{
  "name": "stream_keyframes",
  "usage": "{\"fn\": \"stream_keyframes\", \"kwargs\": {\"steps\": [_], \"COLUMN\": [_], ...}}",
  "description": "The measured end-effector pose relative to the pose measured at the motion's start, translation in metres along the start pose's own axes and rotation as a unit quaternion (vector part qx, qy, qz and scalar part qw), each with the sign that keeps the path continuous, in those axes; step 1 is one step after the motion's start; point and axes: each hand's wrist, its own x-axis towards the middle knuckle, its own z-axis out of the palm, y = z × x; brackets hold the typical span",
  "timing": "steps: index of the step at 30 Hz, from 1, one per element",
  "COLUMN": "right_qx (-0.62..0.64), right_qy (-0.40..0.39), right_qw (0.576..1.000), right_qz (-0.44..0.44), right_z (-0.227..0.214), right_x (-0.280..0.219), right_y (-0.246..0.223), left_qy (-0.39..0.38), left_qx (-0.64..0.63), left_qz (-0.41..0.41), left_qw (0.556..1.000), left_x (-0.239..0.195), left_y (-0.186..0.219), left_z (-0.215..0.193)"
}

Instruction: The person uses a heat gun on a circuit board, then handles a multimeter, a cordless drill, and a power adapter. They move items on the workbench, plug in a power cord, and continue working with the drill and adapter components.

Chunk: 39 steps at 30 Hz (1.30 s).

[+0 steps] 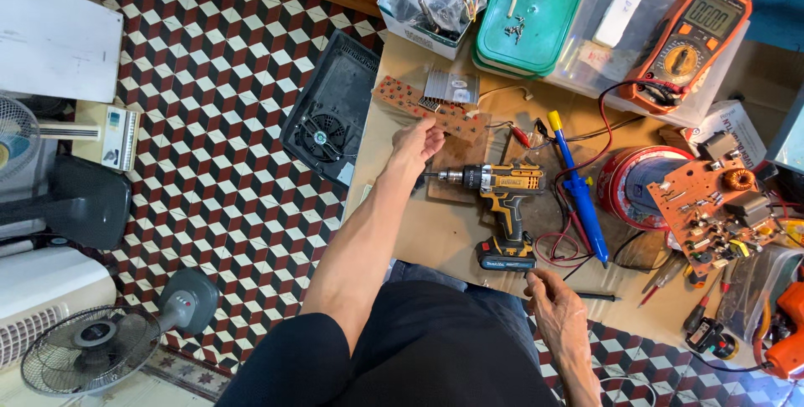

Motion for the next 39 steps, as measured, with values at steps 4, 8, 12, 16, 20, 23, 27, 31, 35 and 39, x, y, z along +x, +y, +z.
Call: {"fn": "stream_keyframes", "kwargs": {"steps": [4,8,12,16,20,23,27,31,35,39], "right_qx": [-0.004,-0.008,-0.035,-0.045,-0.023,-0.024,0.002,0.009,0.014,0.008], "right_qy": [-0.002,0.001,0.004,-0.002,-0.005,-0.004,0.006,0.027,0.028,0.032], "right_qw": [1.0,0.999,0.999,0.999,1.0,1.0,1.0,1.0,0.999,0.999], "right_qz": [0.007,-0.031,-0.038,-0.014,-0.013,-0.015,0.003,-0.006,-0.026,-0.027], "right_z": [0.0,0.002,0.003,0.0,-0.001,-0.002,-0.003,-0.005,-0.007,-0.008], "right_x": [-0.002,0.0,0.0,-0.002,-0.004,-0.004,-0.004,-0.002,0.0,0.0], "right_y": [-0.003,-0.006,-0.007,-0.002,0.002,0.004,0.012,0.025,0.035,0.034], "left_qy": [-0.076,-0.115,-0.117,-0.101,-0.134,-0.109,-0.091,-0.05,-0.058,-0.139], "left_qx": [-0.039,-0.019,0.011,0.01,0.045,0.429,0.629,0.659,0.763,0.892], "left_qz": [0.031,0.021,0.024,0.031,0.071,0.413,0.427,0.35,0.357,0.234], "left_qw": [0.996,0.993,0.993,0.994,0.987,0.796,0.643,0.663,0.535,0.36], "left_x": [-0.015,-0.025,-0.039,-0.036,-0.016,-0.006,-0.01,-0.034,-0.064,-0.099], "left_y": [0.055,0.11,0.119,0.097,0.063,0.037,0.018,0.02,0.039,0.072], "left_z": [0.017,0.041,0.046,0.04,0.033,0.024,0.015,0.023,0.041,0.057]}}
